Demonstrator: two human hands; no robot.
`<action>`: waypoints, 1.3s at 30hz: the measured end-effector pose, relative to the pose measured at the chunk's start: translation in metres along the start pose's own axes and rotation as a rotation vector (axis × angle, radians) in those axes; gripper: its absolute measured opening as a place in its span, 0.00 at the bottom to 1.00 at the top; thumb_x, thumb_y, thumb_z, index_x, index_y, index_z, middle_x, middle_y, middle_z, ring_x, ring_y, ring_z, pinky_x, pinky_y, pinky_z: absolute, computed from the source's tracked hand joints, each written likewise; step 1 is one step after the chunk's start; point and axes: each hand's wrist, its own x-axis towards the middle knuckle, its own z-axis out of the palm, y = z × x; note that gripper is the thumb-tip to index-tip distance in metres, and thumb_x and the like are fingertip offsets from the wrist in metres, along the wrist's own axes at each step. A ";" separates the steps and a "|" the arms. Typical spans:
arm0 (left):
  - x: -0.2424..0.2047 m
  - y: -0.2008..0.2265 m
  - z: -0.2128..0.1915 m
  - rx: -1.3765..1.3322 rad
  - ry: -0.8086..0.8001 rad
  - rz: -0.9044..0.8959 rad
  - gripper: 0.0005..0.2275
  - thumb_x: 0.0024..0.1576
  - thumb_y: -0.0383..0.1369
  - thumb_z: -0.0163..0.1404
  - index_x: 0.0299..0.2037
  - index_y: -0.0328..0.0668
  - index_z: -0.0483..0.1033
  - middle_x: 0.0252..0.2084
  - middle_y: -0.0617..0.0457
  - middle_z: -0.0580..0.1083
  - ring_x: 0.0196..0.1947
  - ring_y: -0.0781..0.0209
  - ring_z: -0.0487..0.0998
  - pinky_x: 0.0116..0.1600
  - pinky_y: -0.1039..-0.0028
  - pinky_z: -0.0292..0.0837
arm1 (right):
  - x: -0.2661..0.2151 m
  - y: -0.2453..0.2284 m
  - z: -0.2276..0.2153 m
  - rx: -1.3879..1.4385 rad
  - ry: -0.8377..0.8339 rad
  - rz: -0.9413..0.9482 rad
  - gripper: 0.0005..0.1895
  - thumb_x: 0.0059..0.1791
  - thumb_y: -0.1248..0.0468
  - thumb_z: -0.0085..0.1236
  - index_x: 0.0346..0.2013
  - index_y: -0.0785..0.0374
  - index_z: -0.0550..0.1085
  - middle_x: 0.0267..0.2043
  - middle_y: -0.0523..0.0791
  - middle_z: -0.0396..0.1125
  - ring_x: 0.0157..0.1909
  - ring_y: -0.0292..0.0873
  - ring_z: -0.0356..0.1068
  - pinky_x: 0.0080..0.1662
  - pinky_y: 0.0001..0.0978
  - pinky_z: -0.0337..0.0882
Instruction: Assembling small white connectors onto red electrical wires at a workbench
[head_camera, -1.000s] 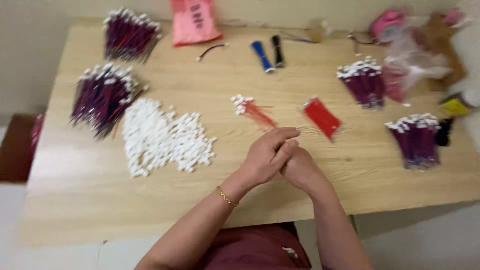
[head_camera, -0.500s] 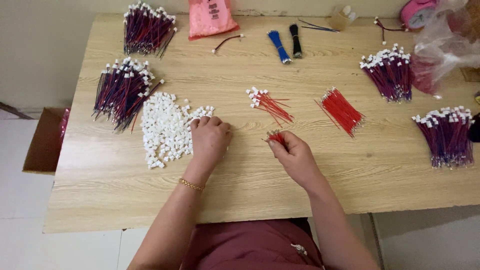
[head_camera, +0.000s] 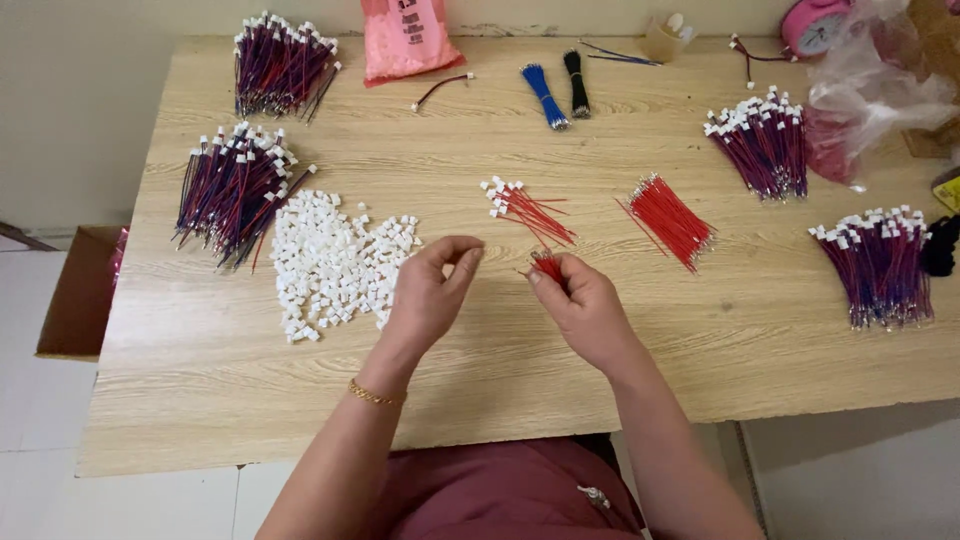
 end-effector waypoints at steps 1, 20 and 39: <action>-0.003 0.016 0.000 -0.393 -0.023 -0.150 0.07 0.59 0.32 0.50 0.42 0.41 0.79 0.33 0.49 0.79 0.37 0.62 0.77 0.47 0.68 0.71 | 0.000 0.002 0.000 -0.009 0.007 -0.013 0.04 0.51 0.67 0.52 0.32 0.65 0.72 0.21 0.41 0.59 0.26 0.33 0.56 0.30 0.22 0.59; -0.020 0.030 0.022 -1.326 0.006 -0.631 0.10 0.58 0.34 0.51 0.45 0.35 0.75 0.38 0.43 0.79 0.37 0.54 0.82 0.48 0.68 0.78 | -0.007 -0.048 0.017 -0.441 0.123 -0.220 0.07 0.47 0.64 0.59 0.31 0.65 0.74 0.22 0.52 0.63 0.23 0.48 0.66 0.27 0.37 0.66; -0.021 0.029 0.019 -0.982 -0.008 -0.489 0.09 0.57 0.31 0.53 0.44 0.37 0.76 0.38 0.47 0.79 0.38 0.59 0.81 0.45 0.75 0.77 | -0.003 -0.034 0.013 -0.654 0.160 -0.337 0.07 0.46 0.61 0.62 0.30 0.60 0.74 0.21 0.46 0.62 0.24 0.46 0.69 0.28 0.34 0.69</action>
